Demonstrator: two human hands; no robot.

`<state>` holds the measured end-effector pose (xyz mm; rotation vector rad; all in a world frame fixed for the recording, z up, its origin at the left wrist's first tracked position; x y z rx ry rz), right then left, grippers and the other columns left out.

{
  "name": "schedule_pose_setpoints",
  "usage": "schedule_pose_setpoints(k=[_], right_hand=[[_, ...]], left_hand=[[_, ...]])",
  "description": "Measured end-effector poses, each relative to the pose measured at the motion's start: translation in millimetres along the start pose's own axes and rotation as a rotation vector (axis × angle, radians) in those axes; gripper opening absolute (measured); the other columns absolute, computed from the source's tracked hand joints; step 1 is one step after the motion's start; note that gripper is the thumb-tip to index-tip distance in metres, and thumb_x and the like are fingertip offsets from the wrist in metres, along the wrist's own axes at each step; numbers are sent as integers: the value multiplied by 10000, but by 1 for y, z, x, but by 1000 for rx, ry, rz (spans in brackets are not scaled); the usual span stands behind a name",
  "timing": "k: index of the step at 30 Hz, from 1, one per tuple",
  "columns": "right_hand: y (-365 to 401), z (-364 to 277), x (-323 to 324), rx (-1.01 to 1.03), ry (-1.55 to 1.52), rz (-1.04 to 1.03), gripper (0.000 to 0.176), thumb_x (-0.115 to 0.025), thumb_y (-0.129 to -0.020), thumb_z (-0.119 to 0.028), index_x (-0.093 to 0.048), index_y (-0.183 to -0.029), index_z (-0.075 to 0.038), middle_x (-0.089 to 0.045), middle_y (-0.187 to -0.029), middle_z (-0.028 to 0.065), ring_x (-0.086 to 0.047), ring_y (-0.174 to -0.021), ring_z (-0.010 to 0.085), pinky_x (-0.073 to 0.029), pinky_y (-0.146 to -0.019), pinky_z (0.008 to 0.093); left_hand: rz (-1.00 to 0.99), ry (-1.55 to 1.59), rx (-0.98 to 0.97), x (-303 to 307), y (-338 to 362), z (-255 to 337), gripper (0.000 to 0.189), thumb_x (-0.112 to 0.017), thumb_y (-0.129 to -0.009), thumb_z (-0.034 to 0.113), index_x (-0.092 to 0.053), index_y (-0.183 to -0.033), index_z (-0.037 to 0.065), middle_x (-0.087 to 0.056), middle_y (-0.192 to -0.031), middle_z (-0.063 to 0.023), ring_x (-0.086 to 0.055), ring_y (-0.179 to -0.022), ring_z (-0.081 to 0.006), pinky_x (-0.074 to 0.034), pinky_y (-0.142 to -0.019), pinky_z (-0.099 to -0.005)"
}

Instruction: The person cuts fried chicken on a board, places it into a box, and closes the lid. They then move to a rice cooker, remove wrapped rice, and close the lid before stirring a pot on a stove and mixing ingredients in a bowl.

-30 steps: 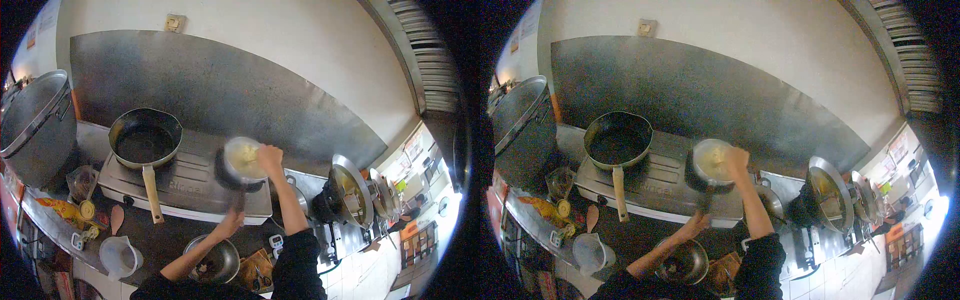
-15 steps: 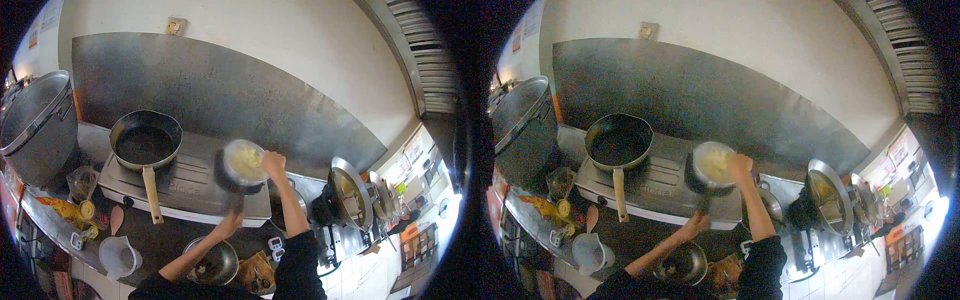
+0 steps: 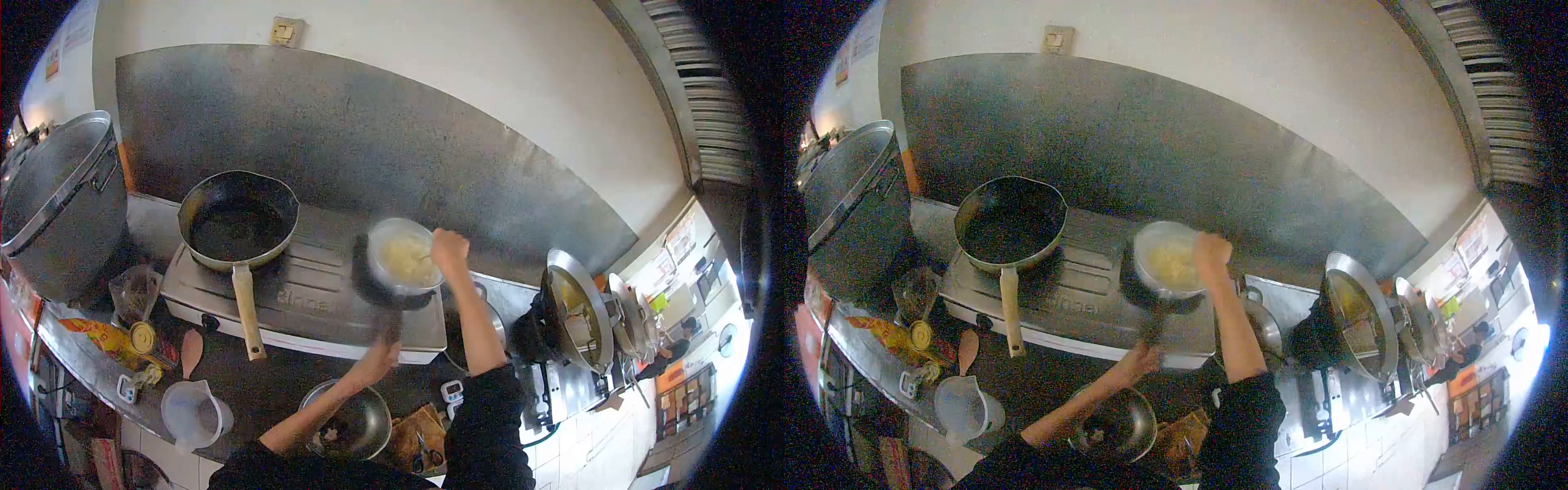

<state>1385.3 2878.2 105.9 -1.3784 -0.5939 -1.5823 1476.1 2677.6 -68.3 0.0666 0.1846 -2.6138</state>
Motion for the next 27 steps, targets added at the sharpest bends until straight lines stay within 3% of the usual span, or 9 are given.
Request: schedule_pose_setpoints(k=[3, 11, 13, 15, 16, 18, 20, 23, 27], right_hand=[[5, -2, 13, 2, -18, -14, 181, -514, -733, -159, -636, -810, -49, -635, -816, 177, -629, -764, 333, -502, -631, 411], [15, -1, 18, 11, -27, 25, 169, -512, -730, -143, -637, -794, -50, -633, -797, 184, -628, -757, 339, -498, -640, 428], [18, 10, 33, -73, -117, 59, 168, -514, -726, -143, -635, -789, -45, -631, -787, 186, -628, -755, 334, -498, -637, 432], [16, 4, -2, -23, -34, 37, 164, -521, -722, -146, -634, -782, -44, -631, -781, 185, -629, -752, 330, -498, -630, 434], [15, -1, -6, 3, 7, 33, 162, -524, -720, -147, -633, -779, -43, -630, -778, 185, -629, -750, 328, -499, -626, 435], [12, 7, 6, -36, -70, 52, 157, -530, -715, -147, -632, -770, -42, -631, -784, 183, -629, -749, 328, -499, -627, 432], [16, 13, 26, -100, -116, 12, 162, -534, -715, -158, -629, -778, -43, -631, -798, 182, -627, -759, 328, -499, -637, 425], [14, 5, -6, -4, -37, 20, 176, -542, -712, -170, -630, -788, -38, -630, -810, 186, -626, -770, 328, -500, -650, 423], [17, 10, 17, -73, -111, 1, 186, -541, -715, -160, -629, -807, -26, -630, -815, 189, -625, -781, 330, -500, -663, 424]], left_hand=[[62, -5, -73, 0, -7, -21, 364, -388, -914, 242, -278, -1184, 24, -447, -797, -95, -444, -682, -190, -418, -621, -360], [-13, 342, 99, -2, -6, -19, 216, -395, -900, 185, -319, -1041, 41, -440, -756, -96, -450, -681, -199, -387, -584, -376], [-22, 210, 119, -1, -6, -27, 216, -393, -898, 159, -301, -1058, 47, -402, -736, -66, -414, -651, -183, -384, -583, -351], [8, 11, -85, 0, -10, -39, 218, -388, -900, 144, -292, -1071, 50, -391, -740, -48, -397, -639, -175, -383, -589, -336], [49, -122, -305, -2, -11, -39, 217, -385, -902, 141, -293, -1076, 50, -399, -754, -46, -397, -641, -175, -384, -595, -333], [60, -76, -343, 0, -14, -40, 211, -382, -906, 147, -307, -1076, 45, -417, -790, -50, -409, -658, -173, -388, -608, -329], [-21, 283, 46, 1, 2, 1, 206, -384, -911, 164, -333, -1065, 38, -439, -837, -64, -433, -685, -170, -394, -621, -326], [-7, 182, 30, 1, -2, -7, 207, -380, -913, 179, -336, -1059, 40, -424, -807, -67, -421, -672, -163, -392, -610, -316], [8, -29, 42, 3, -4, -1, 229, -393, -911, 207, -312, -1061, 53, -381, -749, -46, -394, -637, -146, -384, -574, -301]])
Point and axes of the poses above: each hand's wrist, its own y-axis away from the middle knuckle, its own x-axis out of the back of the hand, z = x × y, the point moved 3 cm from there along -y, towards the middle knuckle
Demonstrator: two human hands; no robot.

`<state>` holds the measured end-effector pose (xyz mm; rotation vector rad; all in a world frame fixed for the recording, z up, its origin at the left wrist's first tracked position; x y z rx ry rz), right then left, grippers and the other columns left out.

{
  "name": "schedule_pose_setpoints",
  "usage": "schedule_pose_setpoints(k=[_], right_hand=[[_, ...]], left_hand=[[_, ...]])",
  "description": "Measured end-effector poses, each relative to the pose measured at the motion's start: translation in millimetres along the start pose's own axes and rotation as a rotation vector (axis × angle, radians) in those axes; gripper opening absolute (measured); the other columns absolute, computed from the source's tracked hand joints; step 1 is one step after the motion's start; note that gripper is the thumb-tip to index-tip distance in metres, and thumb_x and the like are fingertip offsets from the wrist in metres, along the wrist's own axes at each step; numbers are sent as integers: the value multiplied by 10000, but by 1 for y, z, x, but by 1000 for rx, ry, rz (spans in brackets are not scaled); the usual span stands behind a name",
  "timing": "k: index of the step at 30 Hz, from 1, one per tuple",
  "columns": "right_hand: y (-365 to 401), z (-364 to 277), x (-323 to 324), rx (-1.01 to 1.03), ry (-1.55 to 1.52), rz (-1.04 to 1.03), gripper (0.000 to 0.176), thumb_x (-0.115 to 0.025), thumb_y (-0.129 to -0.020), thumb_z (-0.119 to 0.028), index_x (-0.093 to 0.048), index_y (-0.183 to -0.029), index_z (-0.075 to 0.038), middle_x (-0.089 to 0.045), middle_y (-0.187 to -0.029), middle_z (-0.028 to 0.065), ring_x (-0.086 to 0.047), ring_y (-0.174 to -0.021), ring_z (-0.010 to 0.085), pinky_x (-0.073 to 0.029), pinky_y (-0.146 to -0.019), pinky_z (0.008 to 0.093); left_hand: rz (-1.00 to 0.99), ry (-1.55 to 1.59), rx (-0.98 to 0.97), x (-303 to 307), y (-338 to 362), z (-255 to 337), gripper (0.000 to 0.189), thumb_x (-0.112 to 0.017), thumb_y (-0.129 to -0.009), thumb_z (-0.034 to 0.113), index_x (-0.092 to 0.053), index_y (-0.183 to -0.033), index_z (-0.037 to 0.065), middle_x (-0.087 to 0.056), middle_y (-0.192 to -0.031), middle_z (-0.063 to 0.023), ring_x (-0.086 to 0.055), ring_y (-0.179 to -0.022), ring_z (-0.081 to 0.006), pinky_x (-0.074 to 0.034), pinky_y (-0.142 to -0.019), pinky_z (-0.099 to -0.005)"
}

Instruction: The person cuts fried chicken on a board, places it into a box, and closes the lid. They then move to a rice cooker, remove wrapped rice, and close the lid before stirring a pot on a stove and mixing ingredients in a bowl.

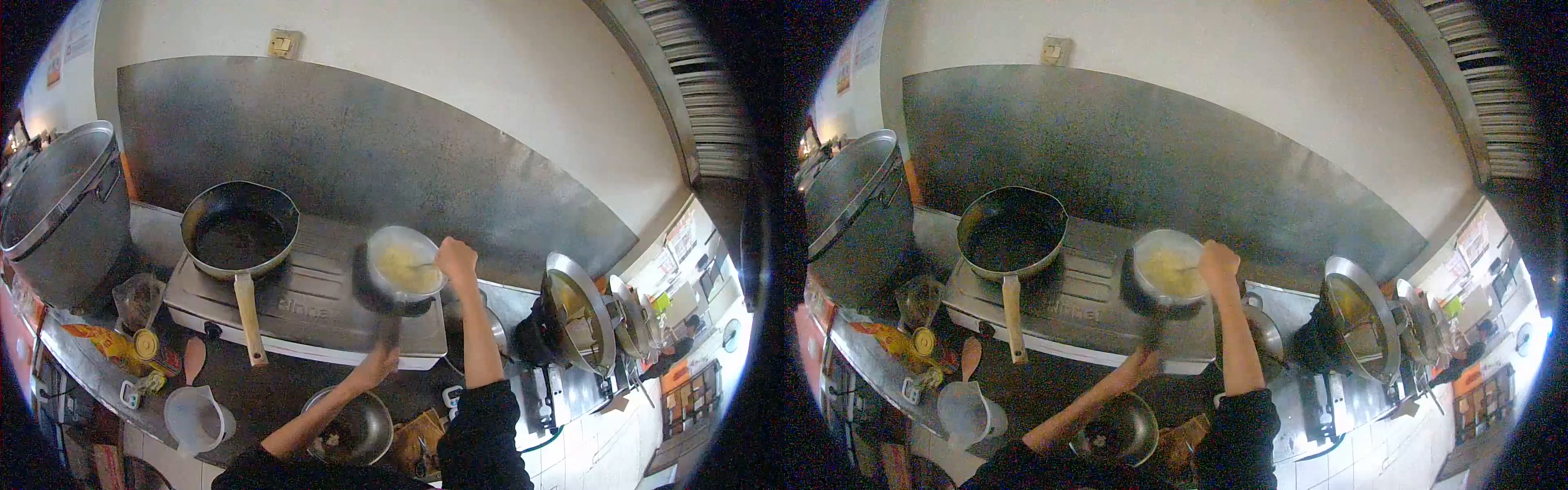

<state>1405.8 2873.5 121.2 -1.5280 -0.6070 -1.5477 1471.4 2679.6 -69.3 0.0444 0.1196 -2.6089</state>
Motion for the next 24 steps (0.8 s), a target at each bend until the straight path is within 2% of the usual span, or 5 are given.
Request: schedule_pose_setpoints(k=[5, 8, 12, 19, 24], right_hand=[[0, -4, -20, 28, 61, -34, 208, -530, -729, -180, -630, -825, -25, -629, -821, 191, -624, -784, 335, -501, -669, 424], [3, -4, 12, -81, -62, 33, 206, -516, -739, -182, -634, -811, -29, -629, -823, 192, -624, -778, 335, -502, -653, 425], [-7, -8, -16, 43, 0, 34, 197, -499, -743, -158, -634, -789, -22, -627, -816, 200, -625, -774, 334, -496, -653, 428], [-11, -8, -11, 54, -8, 26, 198, -486, -735, -133, -636, -788, -16, -626, -806, 207, -630, -766, 329, -493, -650, 439], [-14, -11, -2, 13, -62, 56, 187, -490, -729, -129, -626, -781, -11, -627, -804, 203, -626, -783, 333, -487, -662, 453]], left_hand=[[-23, 110, 0, -2, -2, -13, 257, -403, -912, 243, -306, -1059, 56, -398, -737, -40, -411, -624, -150, -388, -540, -319], [-55, 36, 47, 1, 6, 12, 254, -399, -915, 248, -308, -1049, 52, -399, -729, -30, -412, -621, -149, -387, -531, -322], [-82, 229, 123, 0, -6, -17, 303, -388, -922, 241, -302, -1131, 38, -418, -787, -39, -421, -647, -141, -407, -557, -307], [41, 179, -159, 0, 16, 23, 427, -381, -926, 249, -231, -1258, 27, -444, -905, -78, -455, -710, -146, -444, -632, -297], [-47, 190, 57, 0, 2, -5, 395, -393, -923, 242, -255, -1214, 11, -445, -879, -68, -452, -713, -148, -435, -635, -285]])
Point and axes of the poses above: each hand's wrist, its own y-axis away from the middle knuckle, its own x-axis out of the back of the hand, z = x × y, the point moved 3 cm from there along -y, towards the middle knuckle
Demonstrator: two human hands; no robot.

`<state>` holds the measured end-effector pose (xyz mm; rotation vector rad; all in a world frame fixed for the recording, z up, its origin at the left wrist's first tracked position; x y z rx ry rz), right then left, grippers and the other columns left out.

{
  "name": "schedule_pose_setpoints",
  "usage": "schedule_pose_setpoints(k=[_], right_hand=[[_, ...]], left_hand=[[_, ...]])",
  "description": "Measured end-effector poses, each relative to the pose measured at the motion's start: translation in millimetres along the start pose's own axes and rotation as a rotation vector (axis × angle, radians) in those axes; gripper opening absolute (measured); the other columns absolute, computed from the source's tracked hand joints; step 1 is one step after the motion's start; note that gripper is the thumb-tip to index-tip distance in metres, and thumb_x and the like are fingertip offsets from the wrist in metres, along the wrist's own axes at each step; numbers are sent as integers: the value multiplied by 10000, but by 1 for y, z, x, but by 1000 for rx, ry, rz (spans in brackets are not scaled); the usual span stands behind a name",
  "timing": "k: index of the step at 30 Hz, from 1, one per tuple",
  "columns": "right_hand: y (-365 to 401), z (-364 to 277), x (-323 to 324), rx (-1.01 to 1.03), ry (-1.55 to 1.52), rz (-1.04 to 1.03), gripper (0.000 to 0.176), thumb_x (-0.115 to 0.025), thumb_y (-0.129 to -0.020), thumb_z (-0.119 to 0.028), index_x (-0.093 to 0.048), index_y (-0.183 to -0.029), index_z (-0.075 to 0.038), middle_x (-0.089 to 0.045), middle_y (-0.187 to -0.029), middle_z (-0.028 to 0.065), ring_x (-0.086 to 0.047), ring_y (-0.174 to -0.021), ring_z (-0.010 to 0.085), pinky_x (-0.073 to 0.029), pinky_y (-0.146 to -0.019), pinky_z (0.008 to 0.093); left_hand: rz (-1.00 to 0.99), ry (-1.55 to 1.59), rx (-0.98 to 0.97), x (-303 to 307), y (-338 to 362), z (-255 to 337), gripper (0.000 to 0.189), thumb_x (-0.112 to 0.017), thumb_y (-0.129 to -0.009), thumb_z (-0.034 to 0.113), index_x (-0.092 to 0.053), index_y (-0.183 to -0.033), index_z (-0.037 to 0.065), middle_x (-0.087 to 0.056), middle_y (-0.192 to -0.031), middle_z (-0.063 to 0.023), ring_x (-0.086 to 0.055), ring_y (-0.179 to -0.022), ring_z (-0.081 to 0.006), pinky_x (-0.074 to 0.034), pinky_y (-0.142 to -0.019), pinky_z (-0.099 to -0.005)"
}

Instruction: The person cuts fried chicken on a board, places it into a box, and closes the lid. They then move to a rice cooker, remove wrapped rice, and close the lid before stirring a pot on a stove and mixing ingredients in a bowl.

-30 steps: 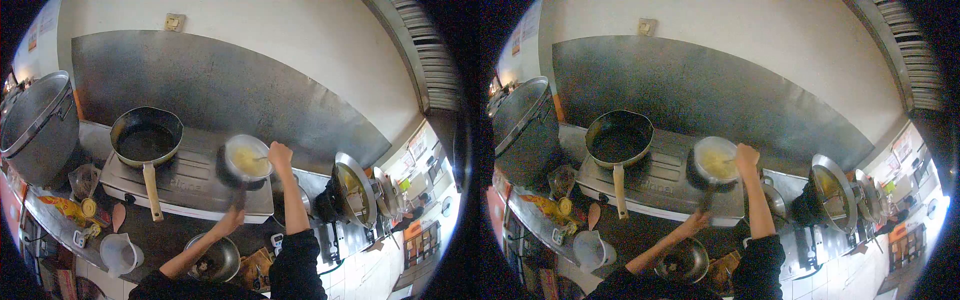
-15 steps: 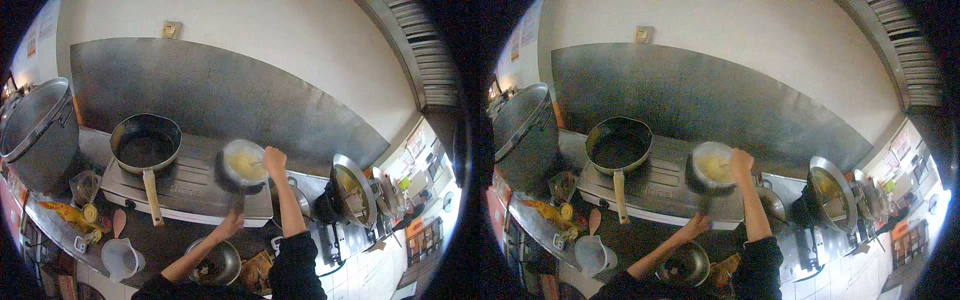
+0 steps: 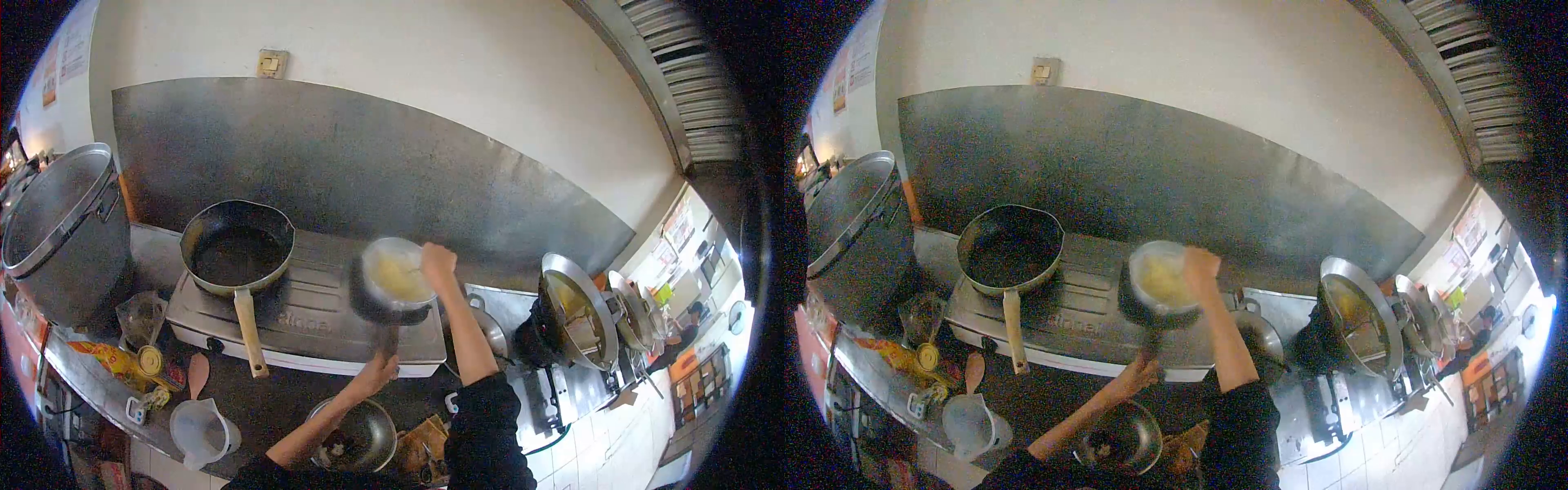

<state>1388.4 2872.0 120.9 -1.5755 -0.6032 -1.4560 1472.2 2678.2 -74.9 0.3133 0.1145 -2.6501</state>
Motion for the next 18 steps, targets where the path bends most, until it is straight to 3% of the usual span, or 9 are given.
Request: schedule_pose_setpoints(k=[2, 5, 8, 13, 18], right_hand=[[-2, -2, -18, 127, 57, -2, 178, -493, -730, -129, -622, -774, -15, -629, -795, 198, -627, -777, 335, -490, -650, 451], [-10, 3, 11, 55, -14, 27, 175, -490, -733, -129, -620, -767, -17, -629, -794, 195, -626, -761, 342, -488, -649, 459], [-7, -1, -11, 104, 55, 23, 175, -496, -730, -128, -619, -790, -19, -630, -800, 194, -624, -756, 347, -488, -649, 459], [-11, 3, 2, 65, 26, 0, 201, -490, -734, -131, -617, -843, -21, -628, -827, 199, -621, -786, 347, -486, -640, 452], [-12, 7, -9, 74, 58, -59, 206, -491, -734, -151, -632, -812, -23, -629, -823, 197, -625, -786, 337, -484, -642, 452]], left_hand=[[50, -93, -108, -4, 14, 32, 352, -400, -922, 234, -281, -1170, 14, -432, -841, -53, -441, -696, -144, -423, -615, -279], [42, 59, -63, -4, 9, 27, 320, -389, -925, 250, -298, -1123, 16, -421, -813, -43, -422, -673, -134, -397, -585, -276], [47, -34, -36, -1, 2, 5, 285, -389, -925, 259, -319, -1068, 23, -412, -807, -33, -401, -658, -118, -378, -570, -274], [82, 117, 80, -7, 16, 38, 252, -403, -922, 261, -332, -989, 29, -376, -731, -25, -388, -632, -115, -380, -563, -270], [21, -73, -147, -2, 0, 12, 295, -409, -915, 291, -329, -990, 18, -401, -715, -45, -398, -598, -131, -396, -555, -277]])
Point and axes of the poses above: each hand's wrist, its own y-axis away from the middle knuckle, its own x-axis out of the back of the hand, z = x × y, the point moved 3 cm from there along -y, towards the middle knuckle
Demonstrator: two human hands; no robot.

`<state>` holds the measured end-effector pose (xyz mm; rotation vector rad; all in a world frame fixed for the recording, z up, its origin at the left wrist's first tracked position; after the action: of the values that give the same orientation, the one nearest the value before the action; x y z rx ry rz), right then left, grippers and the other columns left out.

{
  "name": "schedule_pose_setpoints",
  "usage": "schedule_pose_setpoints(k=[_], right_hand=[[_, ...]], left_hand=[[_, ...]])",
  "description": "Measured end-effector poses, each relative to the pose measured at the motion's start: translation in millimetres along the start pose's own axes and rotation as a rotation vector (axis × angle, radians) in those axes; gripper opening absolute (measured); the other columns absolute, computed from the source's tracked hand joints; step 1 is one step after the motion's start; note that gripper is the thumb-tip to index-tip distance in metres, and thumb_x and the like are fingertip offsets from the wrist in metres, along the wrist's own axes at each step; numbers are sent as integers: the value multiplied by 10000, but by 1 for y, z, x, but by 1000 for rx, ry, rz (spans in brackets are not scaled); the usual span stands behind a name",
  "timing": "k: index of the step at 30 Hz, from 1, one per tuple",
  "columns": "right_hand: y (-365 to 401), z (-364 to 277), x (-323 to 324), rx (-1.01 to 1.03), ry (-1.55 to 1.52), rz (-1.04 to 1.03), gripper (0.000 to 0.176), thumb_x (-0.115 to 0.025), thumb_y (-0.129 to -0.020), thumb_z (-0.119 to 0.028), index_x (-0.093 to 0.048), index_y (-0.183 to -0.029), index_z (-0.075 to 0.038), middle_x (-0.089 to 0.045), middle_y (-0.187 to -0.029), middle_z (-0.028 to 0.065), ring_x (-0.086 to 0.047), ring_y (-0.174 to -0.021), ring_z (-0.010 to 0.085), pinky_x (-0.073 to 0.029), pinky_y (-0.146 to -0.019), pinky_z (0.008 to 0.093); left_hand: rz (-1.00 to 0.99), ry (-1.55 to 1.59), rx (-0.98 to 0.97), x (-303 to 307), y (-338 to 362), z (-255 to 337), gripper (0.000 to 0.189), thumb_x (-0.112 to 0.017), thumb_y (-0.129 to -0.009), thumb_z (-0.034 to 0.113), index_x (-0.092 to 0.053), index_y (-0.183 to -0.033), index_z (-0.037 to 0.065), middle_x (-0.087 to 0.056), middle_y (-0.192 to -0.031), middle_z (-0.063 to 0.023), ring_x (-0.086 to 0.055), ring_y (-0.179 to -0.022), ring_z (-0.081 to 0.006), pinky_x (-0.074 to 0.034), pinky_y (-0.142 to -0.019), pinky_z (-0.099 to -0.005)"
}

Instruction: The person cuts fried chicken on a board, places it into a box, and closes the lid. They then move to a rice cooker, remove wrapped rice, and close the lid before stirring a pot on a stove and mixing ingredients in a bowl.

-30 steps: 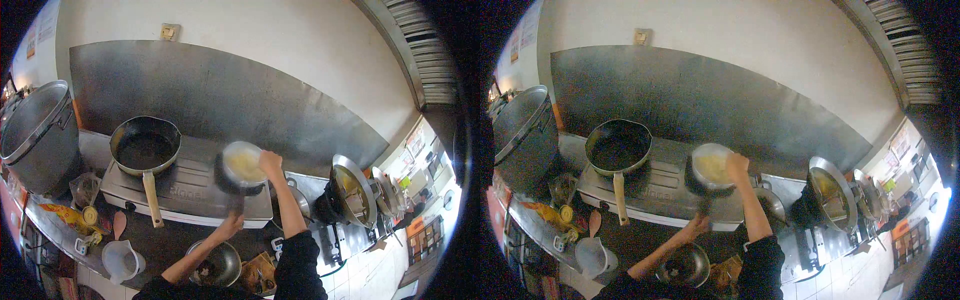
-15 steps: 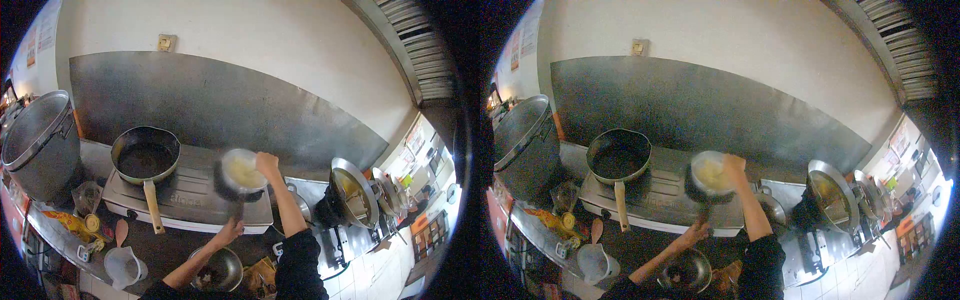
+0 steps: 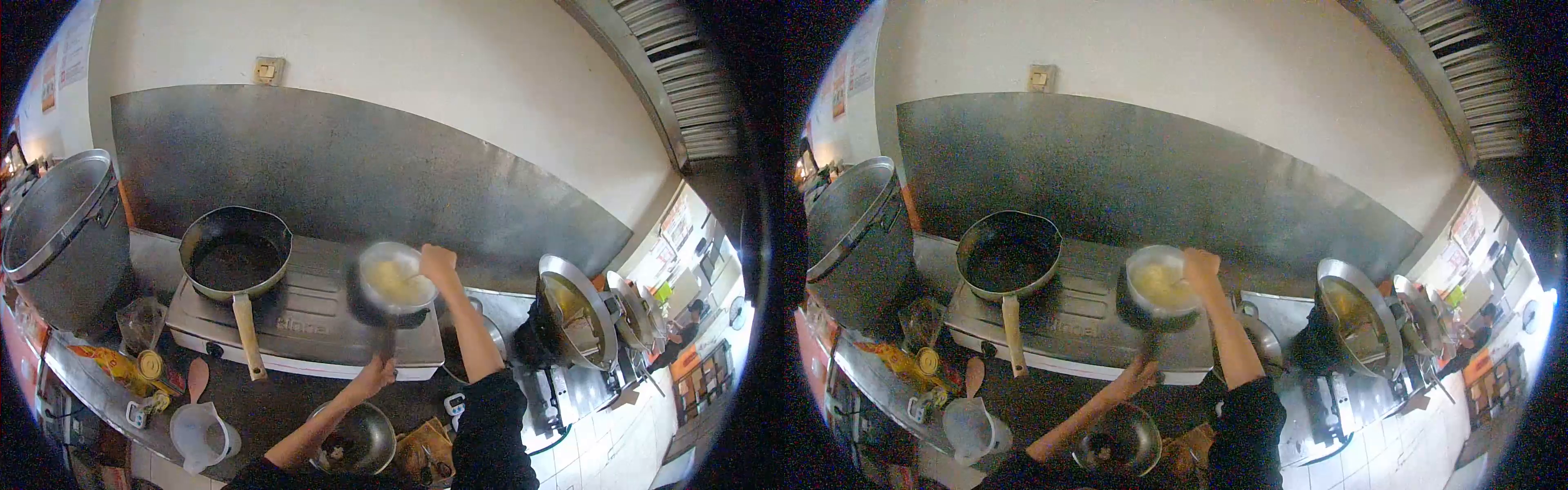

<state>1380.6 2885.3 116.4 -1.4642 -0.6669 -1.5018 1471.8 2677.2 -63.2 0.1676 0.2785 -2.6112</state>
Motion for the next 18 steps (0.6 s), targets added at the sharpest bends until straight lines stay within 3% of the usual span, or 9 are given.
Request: schedule_pose_setpoints(k=[2, 6, 8, 11, 14, 18], right_hand=[[13, -1, 27, -50, -53, 51, 201, -510, -724, -164, -638, -795, -27, -632, -813, 192, -627, -782, 329, -485, -646, 448], [1, -3, -2, 128, 73, -69, 191, -560, -682, -175, -647, -776, -33, -633, -808, 187, -630, -766, 316, -491, -637, 425], [3, -11, 36, 182, 121, -102, 177, -595, -649, -160, -649, -764, -36, -633, -808, 187, -631, -757, 313, -495, -628, 412], [4, -25, 98, 259, 261, -29, 163, -631, -599, -109, -653, -748, -46, -632, -802, 188, -632, -748, 309, -497, -620, 406], [10, -37, 149, 265, 284, 3, 181, -647, -573, -73, -650, -753, -53, -636, -795, 172, -633, -755, 299, -498, -627, 400], [8, -41, 177, 260, 327, 130, 136, -628, -619, -82, -643, -751, -51, -637, -789, 163, -634, -754, 295, -495, -624, 404]], left_hand=[[-57, -31, 18, 5, -6, -29, 305, -409, -912, 297, -327, -991, 14, -421, -731, -50, -401, -593, -134, -401, -556, -279], [20, -25, 46, 0, -5, -9, 340, -394, -911, 310, -325, -1041, 4, -452, -741, -57, -445, -600, -152, -413, -558, -297], [-46, 57, 81, 6, -13, -44, 370, -390, -909, 323, -323, -1074, -2, -456, -732, -53, -467, -598, -158, -421, -561, -308], [-12, -90, 111, 0, 1, 6, 376, -376, -912, 337, -321, -1075, 3, -462, -719, -45, -472, -596, -159, -421, -549, -314], [2, -85, 213, 0, 3, 11, 345, -394, -911, 375, -346, -1110, 97, -433, -895, -8, -475, -780, -106, -445, -680, -290], [28, 53, 156, -2, 1, 4, 374, -375, -911, 336, -314, -1085, 10, -443, -790, -62, -452, -603, -152, -418, -546, -288]])
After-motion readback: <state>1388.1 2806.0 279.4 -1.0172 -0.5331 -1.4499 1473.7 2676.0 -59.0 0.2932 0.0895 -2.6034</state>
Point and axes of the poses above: each hand's wrist, its own y-axis away from the middle knuckle, its own x-axis out of the back of the hand, z = x × y, the point moved 3 cm from there along -y, towards the middle knuckle
